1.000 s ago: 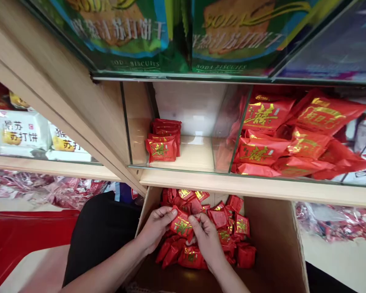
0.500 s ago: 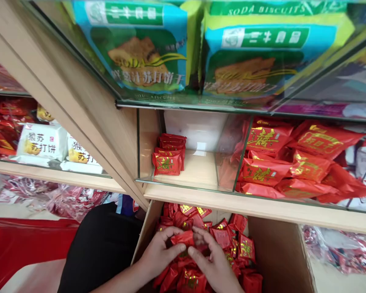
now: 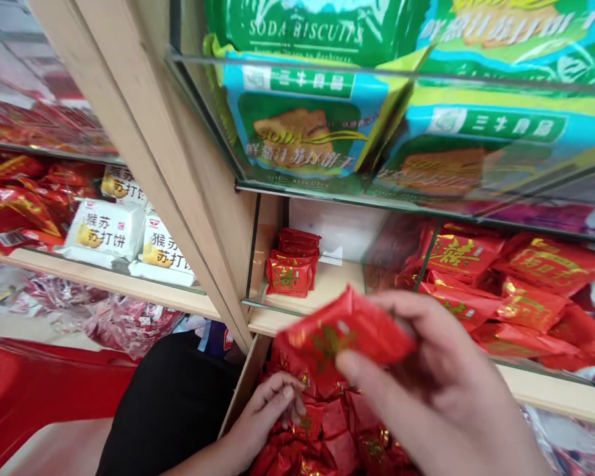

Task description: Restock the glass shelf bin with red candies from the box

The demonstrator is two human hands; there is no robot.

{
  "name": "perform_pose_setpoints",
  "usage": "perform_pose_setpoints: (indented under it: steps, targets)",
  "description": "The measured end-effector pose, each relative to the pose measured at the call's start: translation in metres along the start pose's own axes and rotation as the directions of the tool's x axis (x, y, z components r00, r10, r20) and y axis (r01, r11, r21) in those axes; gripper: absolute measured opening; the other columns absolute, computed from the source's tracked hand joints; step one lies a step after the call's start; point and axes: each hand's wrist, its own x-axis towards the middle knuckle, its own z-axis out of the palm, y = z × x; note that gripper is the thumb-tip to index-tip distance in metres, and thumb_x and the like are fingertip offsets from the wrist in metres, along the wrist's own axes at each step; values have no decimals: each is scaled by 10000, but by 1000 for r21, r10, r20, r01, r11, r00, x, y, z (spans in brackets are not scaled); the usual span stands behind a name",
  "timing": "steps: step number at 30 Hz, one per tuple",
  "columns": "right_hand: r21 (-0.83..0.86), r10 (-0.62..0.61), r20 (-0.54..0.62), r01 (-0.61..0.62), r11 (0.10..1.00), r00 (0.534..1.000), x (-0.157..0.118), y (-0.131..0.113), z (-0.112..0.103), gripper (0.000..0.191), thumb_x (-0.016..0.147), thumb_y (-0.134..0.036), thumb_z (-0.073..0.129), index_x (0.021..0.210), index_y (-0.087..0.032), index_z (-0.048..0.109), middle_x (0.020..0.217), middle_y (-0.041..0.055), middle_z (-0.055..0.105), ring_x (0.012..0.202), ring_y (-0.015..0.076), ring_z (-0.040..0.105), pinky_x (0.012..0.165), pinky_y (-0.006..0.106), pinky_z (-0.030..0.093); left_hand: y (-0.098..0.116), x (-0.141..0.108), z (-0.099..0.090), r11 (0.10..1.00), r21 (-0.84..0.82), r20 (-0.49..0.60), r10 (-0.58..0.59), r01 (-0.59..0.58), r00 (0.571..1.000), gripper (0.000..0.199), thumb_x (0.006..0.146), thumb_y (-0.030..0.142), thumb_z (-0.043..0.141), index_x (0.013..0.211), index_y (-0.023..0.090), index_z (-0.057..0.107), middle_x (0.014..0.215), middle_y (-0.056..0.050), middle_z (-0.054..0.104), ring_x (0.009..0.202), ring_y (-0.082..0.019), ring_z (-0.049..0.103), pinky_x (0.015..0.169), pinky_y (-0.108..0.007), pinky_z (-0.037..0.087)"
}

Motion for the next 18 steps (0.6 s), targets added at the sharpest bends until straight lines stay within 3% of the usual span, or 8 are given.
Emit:
perform_pose_setpoints:
  steps: [3,8,10,14,18]
  targets:
    - [54,0,32,-2,999,999,46,-11,22,273,624,-348,689,784,-230,503,638,-34,602,506,108,552,430,191,436,-3,-3,2,998,58,48,-16,13,999,435,696,560,584,836,150,544,652,2,563,610,-115,504,594,-245,374]
    - [-78,139,239,-123,989,961,84,13,61,271,579,-348,665,666,-218,443,580,-54,518,507,100,462,470,222,370,-8,-4,2,993,114,85,-47,37,995,515,613,626,608,792,154,506,629,34,478,570,-83,419,565,-229,318]
    - [-196,185,341,-123,973,922,88,21,64,282,568,-370,662,632,-217,434,560,-59,495,495,97,429,457,219,335,-8,-2,2,988,147,106,-57,41,993,537,579,644,618,767,156,495,601,58,424,540,-64,354,536,-216,271]
    - [-402,188,471,20,916,862,95,25,58,243,584,-382,658,591,-198,500,573,-31,523,533,111,441,483,228,341,-10,0,2,977,195,127,-114,88,985,550,533,667,624,720,171,477,551,82,362,503,-54,292,495,-217,211]
    - [-417,218,569,50,908,793,99,27,61,236,663,-412,602,666,-178,627,652,18,628,596,153,530,538,258,406,-16,2,3,973,202,137,-142,113,980,450,558,565,668,712,185,480,533,86,362,486,-55,289,488,-221,198]
